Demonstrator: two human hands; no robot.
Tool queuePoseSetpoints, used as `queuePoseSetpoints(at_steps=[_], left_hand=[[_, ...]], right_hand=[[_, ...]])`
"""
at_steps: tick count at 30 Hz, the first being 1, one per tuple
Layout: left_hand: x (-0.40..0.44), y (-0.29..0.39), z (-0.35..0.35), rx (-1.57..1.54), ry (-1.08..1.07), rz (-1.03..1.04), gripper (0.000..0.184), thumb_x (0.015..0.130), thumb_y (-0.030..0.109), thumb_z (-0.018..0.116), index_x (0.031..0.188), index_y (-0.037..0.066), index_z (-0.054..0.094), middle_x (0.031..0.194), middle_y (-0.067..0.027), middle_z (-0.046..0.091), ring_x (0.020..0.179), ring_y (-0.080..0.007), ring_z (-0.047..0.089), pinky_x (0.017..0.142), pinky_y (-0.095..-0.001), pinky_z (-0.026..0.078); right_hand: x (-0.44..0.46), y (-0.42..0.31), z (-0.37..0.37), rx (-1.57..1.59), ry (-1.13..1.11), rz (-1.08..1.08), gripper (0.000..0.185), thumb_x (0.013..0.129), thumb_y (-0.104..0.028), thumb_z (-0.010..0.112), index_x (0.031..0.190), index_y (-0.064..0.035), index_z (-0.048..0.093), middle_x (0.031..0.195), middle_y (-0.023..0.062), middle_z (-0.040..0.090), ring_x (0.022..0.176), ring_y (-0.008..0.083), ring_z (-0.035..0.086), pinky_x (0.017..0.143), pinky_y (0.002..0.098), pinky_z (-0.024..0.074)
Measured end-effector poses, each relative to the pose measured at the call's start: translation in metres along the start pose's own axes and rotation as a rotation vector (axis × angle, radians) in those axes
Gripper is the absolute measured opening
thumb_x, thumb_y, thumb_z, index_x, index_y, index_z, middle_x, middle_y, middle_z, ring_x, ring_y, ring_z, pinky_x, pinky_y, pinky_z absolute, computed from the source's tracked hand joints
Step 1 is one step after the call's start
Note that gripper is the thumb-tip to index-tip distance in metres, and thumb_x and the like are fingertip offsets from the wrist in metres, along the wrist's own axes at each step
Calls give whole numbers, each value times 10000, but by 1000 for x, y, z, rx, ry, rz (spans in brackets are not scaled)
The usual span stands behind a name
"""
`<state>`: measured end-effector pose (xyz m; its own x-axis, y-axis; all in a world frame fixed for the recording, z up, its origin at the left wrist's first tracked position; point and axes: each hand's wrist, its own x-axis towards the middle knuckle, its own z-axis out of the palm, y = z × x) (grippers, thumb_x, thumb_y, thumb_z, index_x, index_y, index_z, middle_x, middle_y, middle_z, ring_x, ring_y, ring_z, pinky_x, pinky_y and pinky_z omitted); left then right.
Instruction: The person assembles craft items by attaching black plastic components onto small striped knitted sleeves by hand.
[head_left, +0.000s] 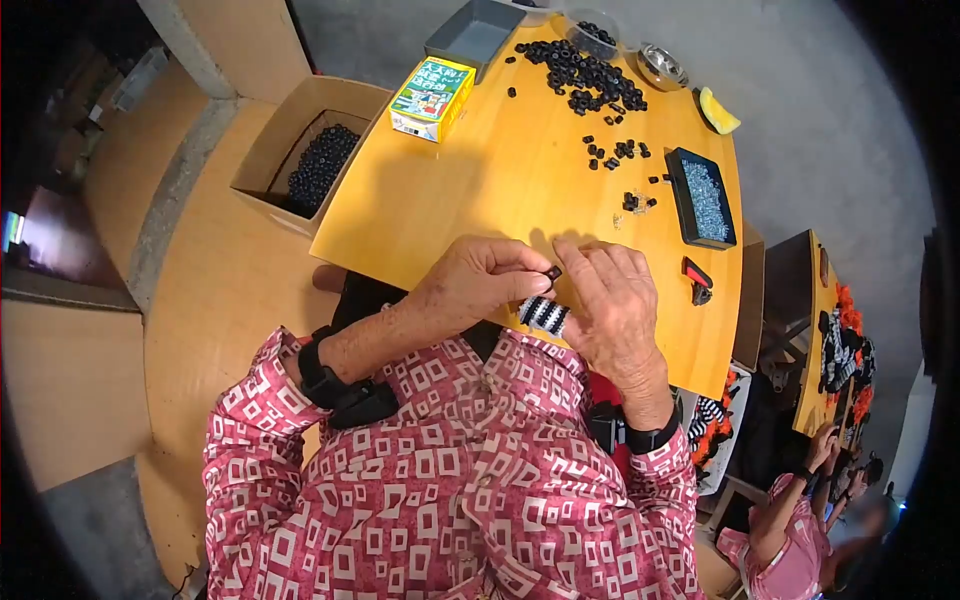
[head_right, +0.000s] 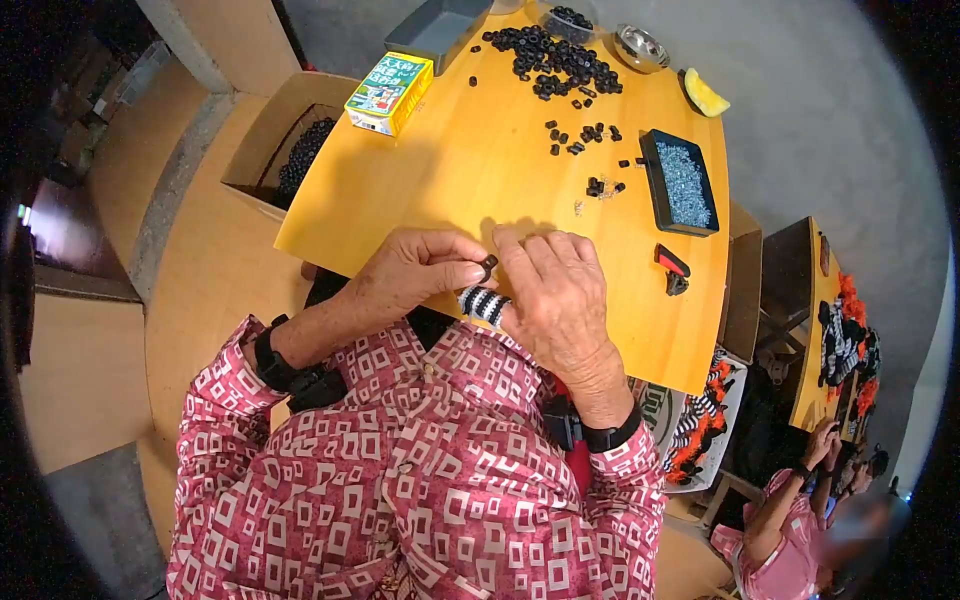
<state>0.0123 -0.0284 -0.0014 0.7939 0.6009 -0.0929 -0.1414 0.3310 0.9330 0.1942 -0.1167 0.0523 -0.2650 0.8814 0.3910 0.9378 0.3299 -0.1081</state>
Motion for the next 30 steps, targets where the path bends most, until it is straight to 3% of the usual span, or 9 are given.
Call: queuePoseSetpoints(at_steps=[10, 16, 18, 25, 27, 30], left_hand=[[-1, -2, 1, 118, 8, 12, 242, 950, 138, 666, 1137, -16, 674, 929, 23, 653, 822, -32, 559, 706, -205, 476], [-3, 2, 3, 196, 57, -23, 214, 936, 127, 674, 1092, -19, 688, 903, 23, 658, 813, -34, 564, 703, -207, 478], [-2, 0, 3, 127, 65, -4, 195, 904, 116, 685, 1007, -50, 699, 880, -35, 694, 834, -66, 618, 739, -223, 506], [-1, -2, 1, 146, 56, 21, 192, 905, 122, 677, 994, -46, 704, 873, -31, 693, 810, -74, 616, 741, -232, 503], [0, -3, 2, 172, 87, 103, 189, 909, 110, 662, 1034, -31, 659, 855, -44, 689, 798, -73, 610, 719, -236, 496], [-2, 4, 0, 200, 59, 39, 201, 910, 89, 647, 1073, -7, 579, 815, -49, 672, 776, -71, 597, 682, -235, 477]], right_hand=[[2, 2, 6, 11, -24, -71, 515, 640, -95, 708, 1126, 44, 610, 878, 133, 594, 897, 312, 582, 847, 420, 450], [3, 2, 8, -2, -45, -111, 341, 666, -118, 693, 964, 13, 592, 824, 130, 577, 854, 301, 582, 839, 421, 455], [3, 5, 11, -1, -21, -166, 224, 707, -139, 664, 867, -25, 557, 784, 125, 559, 814, 290, 577, 811, 410, 457], [4, 12, 15, 16, -17, -216, 151, 731, -128, 632, 802, -48, 526, 720, 111, 521, 745, 278, 557, 745, 390, 450], [5, 14, 17, 26, -11, -212, 143, 727, -117, 630, 795, -49, 524, 704, 107, 512, 737, 278, 556, 743, 391, 451], [6, 13, 17, 43, 3, -235, 142, 717, -109, 634, 787, -51, 524, 699, 107, 506, 738, 279, 554, 736, 392, 451]])
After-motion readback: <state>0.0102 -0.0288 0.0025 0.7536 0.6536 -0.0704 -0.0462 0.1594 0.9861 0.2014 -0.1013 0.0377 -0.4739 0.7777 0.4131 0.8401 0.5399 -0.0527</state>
